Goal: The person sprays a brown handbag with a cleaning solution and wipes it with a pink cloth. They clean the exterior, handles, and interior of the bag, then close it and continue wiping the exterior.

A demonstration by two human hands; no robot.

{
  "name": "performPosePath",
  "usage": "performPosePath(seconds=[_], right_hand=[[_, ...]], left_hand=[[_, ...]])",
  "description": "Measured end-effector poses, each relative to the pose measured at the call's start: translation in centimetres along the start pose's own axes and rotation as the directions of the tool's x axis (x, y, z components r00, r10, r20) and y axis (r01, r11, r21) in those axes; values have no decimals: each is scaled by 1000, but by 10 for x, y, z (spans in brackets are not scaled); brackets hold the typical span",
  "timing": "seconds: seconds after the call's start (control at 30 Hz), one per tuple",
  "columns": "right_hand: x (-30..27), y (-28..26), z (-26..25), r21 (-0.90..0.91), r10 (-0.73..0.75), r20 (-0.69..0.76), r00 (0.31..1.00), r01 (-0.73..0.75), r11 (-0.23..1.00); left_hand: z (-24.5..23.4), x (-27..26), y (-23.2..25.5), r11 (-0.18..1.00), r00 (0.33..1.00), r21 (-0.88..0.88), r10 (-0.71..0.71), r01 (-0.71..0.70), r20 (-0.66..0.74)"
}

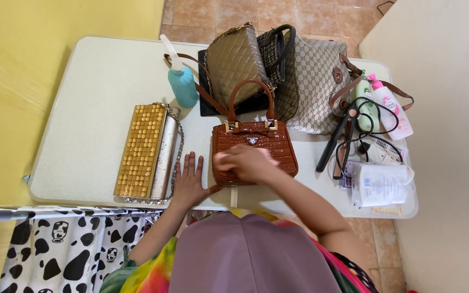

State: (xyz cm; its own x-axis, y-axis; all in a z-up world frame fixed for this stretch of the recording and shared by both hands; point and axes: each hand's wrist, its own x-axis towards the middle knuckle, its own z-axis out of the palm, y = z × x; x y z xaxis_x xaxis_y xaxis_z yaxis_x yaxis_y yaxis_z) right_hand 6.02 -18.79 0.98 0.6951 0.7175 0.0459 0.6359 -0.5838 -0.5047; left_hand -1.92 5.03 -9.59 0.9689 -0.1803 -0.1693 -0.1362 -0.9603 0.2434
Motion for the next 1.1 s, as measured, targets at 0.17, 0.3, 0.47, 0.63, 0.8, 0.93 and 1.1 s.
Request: performPosePath(seconds=[0.17, 0.3, 0.47, 0.63, 0.8, 0.93, 1.1], right_hand=[[18, -20, 20, -76, -251, 30, 968, 253, 965], [-22, -15, -24, -24, -190, 26, 981, 191, 981], [-102, 33, -70, -24, 137, 19, 990, -136, 990], [-155, 82, -68, 27, 255, -108, 961, -253, 967], [-113, 49, -36, 76, 138, -145, 980, -128, 989], [-55, -1, -7, 24, -144, -115, 983, 148, 989], [-19, -10, 41, -231, -304, -130, 944, 270, 935]], left_hand=[[6, 0, -1, 1000, 1000, 15, -19, 19, -22], [-4, -1, 2, 1000, 1000, -18, -22, 22, 12], [-4, 1, 0, 1000, 999, -24, -14, 16, 52], [6, 5, -5, 1000, 999, -16, -2, 2, 44], [6, 6, -5, 1000, 997, -5, -21, 21, 73], [7, 5, -6, 999, 999, -29, 34, -33, 28], [7, 8, -8, 989, 994, -100, 101, -106, -51]])
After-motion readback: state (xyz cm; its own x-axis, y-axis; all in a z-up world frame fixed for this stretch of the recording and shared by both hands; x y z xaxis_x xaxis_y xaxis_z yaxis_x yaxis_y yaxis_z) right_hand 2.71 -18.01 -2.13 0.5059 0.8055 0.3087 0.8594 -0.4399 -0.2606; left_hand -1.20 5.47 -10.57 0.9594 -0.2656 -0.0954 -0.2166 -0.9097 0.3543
